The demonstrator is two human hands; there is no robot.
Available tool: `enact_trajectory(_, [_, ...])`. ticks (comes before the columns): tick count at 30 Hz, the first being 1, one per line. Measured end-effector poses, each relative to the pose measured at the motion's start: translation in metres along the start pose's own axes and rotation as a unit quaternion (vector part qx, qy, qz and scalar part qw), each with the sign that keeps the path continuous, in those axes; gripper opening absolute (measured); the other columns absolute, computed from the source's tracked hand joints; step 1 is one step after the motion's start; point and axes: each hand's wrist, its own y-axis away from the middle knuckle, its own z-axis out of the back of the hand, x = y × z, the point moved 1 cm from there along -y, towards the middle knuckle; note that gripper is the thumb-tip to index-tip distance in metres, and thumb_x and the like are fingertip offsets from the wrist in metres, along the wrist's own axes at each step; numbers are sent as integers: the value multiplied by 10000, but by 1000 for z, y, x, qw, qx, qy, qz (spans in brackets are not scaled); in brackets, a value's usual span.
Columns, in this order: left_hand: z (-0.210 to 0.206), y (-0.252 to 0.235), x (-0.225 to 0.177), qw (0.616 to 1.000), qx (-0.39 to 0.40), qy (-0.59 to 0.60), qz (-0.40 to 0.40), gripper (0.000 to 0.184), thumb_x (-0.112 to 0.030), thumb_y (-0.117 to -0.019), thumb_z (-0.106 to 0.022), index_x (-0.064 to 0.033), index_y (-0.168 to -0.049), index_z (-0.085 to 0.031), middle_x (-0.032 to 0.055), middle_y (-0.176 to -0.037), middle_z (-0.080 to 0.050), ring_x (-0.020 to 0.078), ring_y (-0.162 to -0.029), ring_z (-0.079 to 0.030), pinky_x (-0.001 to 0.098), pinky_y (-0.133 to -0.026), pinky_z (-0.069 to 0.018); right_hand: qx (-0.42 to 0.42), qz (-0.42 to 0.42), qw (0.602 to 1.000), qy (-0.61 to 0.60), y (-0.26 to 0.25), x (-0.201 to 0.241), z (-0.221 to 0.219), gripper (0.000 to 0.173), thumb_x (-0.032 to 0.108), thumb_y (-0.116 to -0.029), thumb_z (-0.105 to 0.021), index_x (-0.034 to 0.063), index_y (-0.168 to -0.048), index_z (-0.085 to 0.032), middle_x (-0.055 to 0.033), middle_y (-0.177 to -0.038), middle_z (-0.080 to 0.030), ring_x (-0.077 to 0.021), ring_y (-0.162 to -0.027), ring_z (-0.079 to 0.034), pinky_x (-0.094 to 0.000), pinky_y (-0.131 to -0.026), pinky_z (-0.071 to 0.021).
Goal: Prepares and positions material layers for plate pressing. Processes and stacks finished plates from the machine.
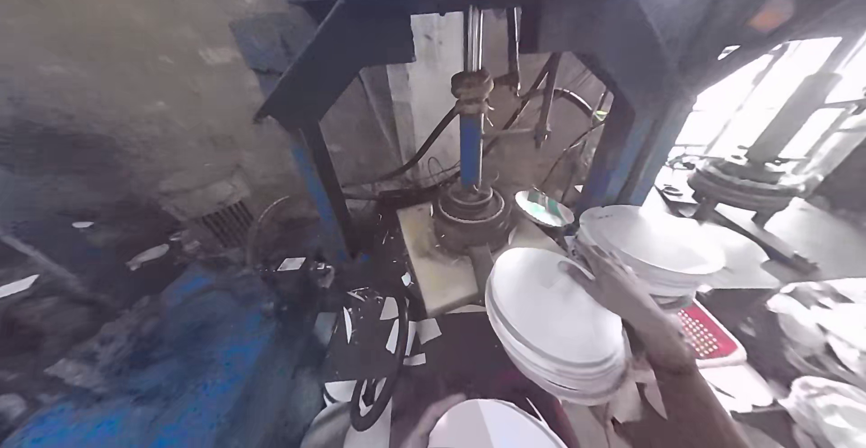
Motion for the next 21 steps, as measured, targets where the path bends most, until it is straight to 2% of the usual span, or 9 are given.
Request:
enact_trajectory(2, [-4,-13,-9,999,36,-19,-7,608,-193,-992,-629,-43,-1529,-388,19,-1468,-560,105,-1244,-603,359,-1071,-503,67,-33,997,3,-11,-11,-3,670,459,-1022,-576,11,-1507,-462,-303,-1421,-541,-499,-1352,-473,-658,-1122,-338])
enact_trajectory(5, [-14,-40,-23,994,95,-39,27,805,-175,-972,-640,8,-1598,-168,87,-1563,-442,72,-1268,-574,332,-1082,-484,103,-34,994,-1,-12,-7,-4,560,368,-1030,-598,-24,-1427,-542,-309,-1415,-541,-480,-1354,-479,-624,-1146,-328])
enact_trajectory(7, [-19,-57,-23,988,143,-50,38,854,-150,-961,-640,18,-1608,-108,130,-1645,-292,92,-1373,-479,331,-1136,-419,103,-31,994,-10,-9,-3,-1,488,332,-1030,-607,-34,-1354,-601,-303,-1351,-585,-466,-1296,-530,-617,-1120,-362])
enact_trajectory(9, [-22,-70,-21,982,175,-56,48,891,-150,-953,-643,20,-1611,-66,161,-1672,-205,118,-1426,-426,334,-1157,-395,103,-27,994,-20,-6,2,3,455,311,-1032,-608,-58,-1297,-629,-308,-1297,-608,-465,-1246,-560,-617,-1094,-385])
enact_trajectory(10, [-25,-74,-21,980,180,-61,56,910,-137,-945,-645,23,-1610,-46,176,-1665,-215,124,-1416,-440,334,-1149,-405,109,-31,993,-15,-5,3,5,455,317,-1034,-603,-63,-1283,-633,-308,-1279,-615,-464,-1231,-568,-617,-1082,-393])
enact_trajectory(12, [-30,-76,-25,980,166,-65,84,931,-98,-919,-652,3,-1614,-41,178,-1595,-365,109,-1303,-551,327,-1077,-478,128,-45,991,-1,-3,6,7,472,327,-1037,-594,-72,-1288,-619,-311,-1273,-608,-465,-1226,-564,-618,-1069,-398])
enact_trajectory(15, [-34,-77,-28,980,156,-57,112,947,-80,-907,-649,-8,-1612,-21,151,-1490,-509,101,-1200,-625,333,-1020,-526,139,-68,988,20,0,15,9,520,356,-1041,-582,-78,-1327,-586,-313,-1351,-566,-461,-1304,-518,-600,-1106,-375])
enact_trajectory(19, [-33,-76,-24,980,170,-39,99,961,-91,-916,-640,42,-1589,33,140,-1496,-518,143,-1263,-603,358,-1068,-504,135,-79,988,16,1,17,7,550,393,-1036,-581,-72,-1332,-584,-309,-1344,-571,-457,-1297,-524,-605,-1093,-387])
enact_trajectory(21, [-32,-75,-22,981,169,-32,94,951,-98,-922,-638,42,-1588,26,130,-1482,-538,149,-1246,-616,368,-1059,-512,141,-79,987,22,3,19,7,554,393,-1040,-572,-78,-1331,-575,-314,-1344,-563,-464,-1288,-525,-613,-1083,-393])
